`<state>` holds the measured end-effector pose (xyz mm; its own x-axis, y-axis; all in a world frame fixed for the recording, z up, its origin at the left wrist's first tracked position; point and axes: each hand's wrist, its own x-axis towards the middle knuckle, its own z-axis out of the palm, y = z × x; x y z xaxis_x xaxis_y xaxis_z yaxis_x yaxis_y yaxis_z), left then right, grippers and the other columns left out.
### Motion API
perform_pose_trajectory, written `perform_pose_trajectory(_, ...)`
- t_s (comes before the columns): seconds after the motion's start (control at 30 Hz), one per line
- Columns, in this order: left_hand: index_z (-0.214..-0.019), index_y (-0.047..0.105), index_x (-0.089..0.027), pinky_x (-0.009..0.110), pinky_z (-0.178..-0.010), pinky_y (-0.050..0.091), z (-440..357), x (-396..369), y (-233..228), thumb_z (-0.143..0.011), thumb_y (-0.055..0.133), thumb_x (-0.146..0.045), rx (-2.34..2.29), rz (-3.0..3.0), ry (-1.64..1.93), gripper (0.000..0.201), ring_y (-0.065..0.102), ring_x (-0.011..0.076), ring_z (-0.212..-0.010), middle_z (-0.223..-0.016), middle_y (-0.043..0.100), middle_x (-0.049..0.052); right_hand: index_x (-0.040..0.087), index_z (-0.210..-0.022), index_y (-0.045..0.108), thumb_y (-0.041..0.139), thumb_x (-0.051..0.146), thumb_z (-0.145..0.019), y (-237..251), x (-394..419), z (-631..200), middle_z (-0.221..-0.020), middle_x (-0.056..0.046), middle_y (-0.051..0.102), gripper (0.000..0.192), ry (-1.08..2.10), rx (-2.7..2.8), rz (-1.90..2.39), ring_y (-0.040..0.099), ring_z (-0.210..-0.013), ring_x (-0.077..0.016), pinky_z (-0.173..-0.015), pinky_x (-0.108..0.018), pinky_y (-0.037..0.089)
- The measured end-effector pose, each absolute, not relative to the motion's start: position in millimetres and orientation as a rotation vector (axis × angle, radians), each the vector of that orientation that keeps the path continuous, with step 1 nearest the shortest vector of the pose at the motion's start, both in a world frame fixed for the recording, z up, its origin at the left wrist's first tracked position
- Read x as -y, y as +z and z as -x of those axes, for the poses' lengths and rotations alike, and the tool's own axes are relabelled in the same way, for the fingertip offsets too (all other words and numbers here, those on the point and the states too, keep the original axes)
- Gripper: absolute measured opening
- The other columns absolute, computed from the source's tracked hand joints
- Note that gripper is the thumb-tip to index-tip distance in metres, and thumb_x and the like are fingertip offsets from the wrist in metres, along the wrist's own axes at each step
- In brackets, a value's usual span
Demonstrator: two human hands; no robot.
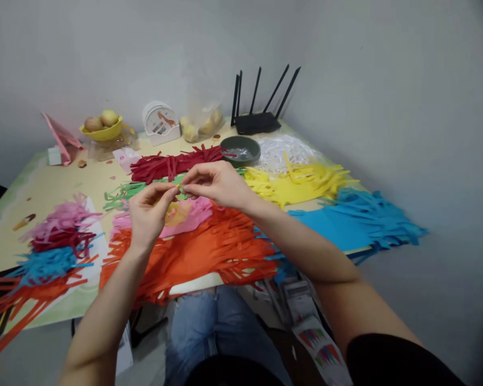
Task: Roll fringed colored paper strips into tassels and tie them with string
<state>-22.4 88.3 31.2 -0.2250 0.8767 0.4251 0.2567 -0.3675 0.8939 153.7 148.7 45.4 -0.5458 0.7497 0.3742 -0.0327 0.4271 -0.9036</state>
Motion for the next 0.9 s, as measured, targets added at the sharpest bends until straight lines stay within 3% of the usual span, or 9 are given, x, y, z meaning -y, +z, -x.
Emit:
perform_pose_trajectory(0.27,-0.079,0.078,-0.018,0.024,-0.066,0.053,33,-59,42,-0.079,0.076,-0.029,-1.411,-1.719,1.542,0.012,0.067,0.0136,-0.066,-0.076,0.076,0.003,0.013,-0.086,0.069,0.070,0.026,-0.081,51,-125,-146,-0.072,-0.002,0.073,0.014,1.289,1.898,0.542,0.068,-0.065,-0.0116,-0.065,-0.024,0.056)
perform_pose_trajectory(0.4,-0.076,0.078,-0.018,0.024,-0.065,0.054,35,-49,43,-0.079,0.075,-0.026,-1.491,-1.813,1.505,0.009,0.068,0.0145,-0.068,-0.075,0.076,0.003,0.013,-0.086,0.069,0.069,0.028,-0.082,46,-116,-142,-0.073,-0.002,0.072,0.015,1.166,1.929,0.564,0.065,-0.064,-0.0116,-0.064,-0.024,0.054)
perform_pose_trajectory(0.6,-0.090,0.079,-0.017,0.030,-0.078,0.059,38,-41,34,-0.079,0.078,-0.040,-1.372,-1.620,1.536,0.025,0.074,0.0196,-0.081,-0.091,0.079,0.008,0.015,-0.087,0.066,0.074,0.039,-0.080,42,-112,-136,-0.073,-0.001,0.070,0.026,1.312,1.818,0.566,0.064,-0.063,-0.0113,-0.064,-0.025,0.054)
perform_pose_trajectory(0.73,-0.089,0.074,-0.016,0.029,-0.077,0.060,40,-36,31,-0.077,0.081,-0.043,-1.350,-1.568,1.615,0.031,0.074,0.0186,-0.078,-0.085,0.077,0.007,0.015,-0.090,0.064,0.081,0.049,-0.073,35,-108,-126,-0.065,0.002,0.065,0.042,1.496,1.668,0.536,0.059,-0.056,-0.0091,-0.053,-0.021,0.051)
perform_pose_trajectory(0.9,-0.087,0.071,-0.017,0.025,-0.075,0.059,37,-32,23,-0.082,0.076,-0.028,-1.444,-1.676,1.770,0.014,0.074,0.0155,-0.078,-0.082,0.075,0.003,0.015,-0.090,0.065,0.082,0.054,-0.071,21,-101,-113,-0.052,0.008,0.056,0.046,1.604,1.524,0.466,0.047,-0.042,-0.0050,-0.041,-0.017,0.041)
